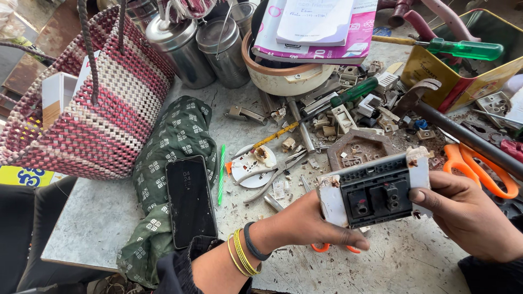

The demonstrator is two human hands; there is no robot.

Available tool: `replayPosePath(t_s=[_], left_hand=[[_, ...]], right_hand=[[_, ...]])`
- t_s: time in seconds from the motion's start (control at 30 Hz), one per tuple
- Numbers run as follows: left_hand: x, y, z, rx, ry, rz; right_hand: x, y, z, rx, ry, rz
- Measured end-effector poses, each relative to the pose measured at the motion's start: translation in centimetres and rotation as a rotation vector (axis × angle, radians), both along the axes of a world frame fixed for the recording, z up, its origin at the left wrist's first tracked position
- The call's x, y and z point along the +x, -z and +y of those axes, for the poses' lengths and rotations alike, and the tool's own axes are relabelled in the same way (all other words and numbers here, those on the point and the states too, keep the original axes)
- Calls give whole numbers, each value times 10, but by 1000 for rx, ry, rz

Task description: The person disassembles a wall-mounted electrical switch using a screwdriver and pliers. They remove the faceplate, adjust internal components, and reassemble the switch on a cluttered workbench.

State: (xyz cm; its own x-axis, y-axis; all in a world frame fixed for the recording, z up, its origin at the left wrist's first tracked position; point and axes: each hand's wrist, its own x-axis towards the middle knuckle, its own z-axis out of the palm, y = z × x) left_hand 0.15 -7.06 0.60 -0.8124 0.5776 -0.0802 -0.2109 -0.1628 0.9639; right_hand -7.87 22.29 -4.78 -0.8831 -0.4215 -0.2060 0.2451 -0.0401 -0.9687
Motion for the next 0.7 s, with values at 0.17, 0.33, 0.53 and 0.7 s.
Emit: replayPosePath(t_s=[0.17, 0.33, 0.53, 0.7], left_hand=[[0, 7, 0, -5, -48, 119], [-3, 16, -3, -18, -53, 162], [-2, 19, 0, 5, -34, 150], [-1, 9, 7, -104, -35, 198]], right_hand=[[-4, 9, 9, 76, -46, 12], [-7, 24, 14, -4, -85, -10], [0, 26, 11, -37, 9, -177], [-3, 12, 13, 147, 18, -200]])
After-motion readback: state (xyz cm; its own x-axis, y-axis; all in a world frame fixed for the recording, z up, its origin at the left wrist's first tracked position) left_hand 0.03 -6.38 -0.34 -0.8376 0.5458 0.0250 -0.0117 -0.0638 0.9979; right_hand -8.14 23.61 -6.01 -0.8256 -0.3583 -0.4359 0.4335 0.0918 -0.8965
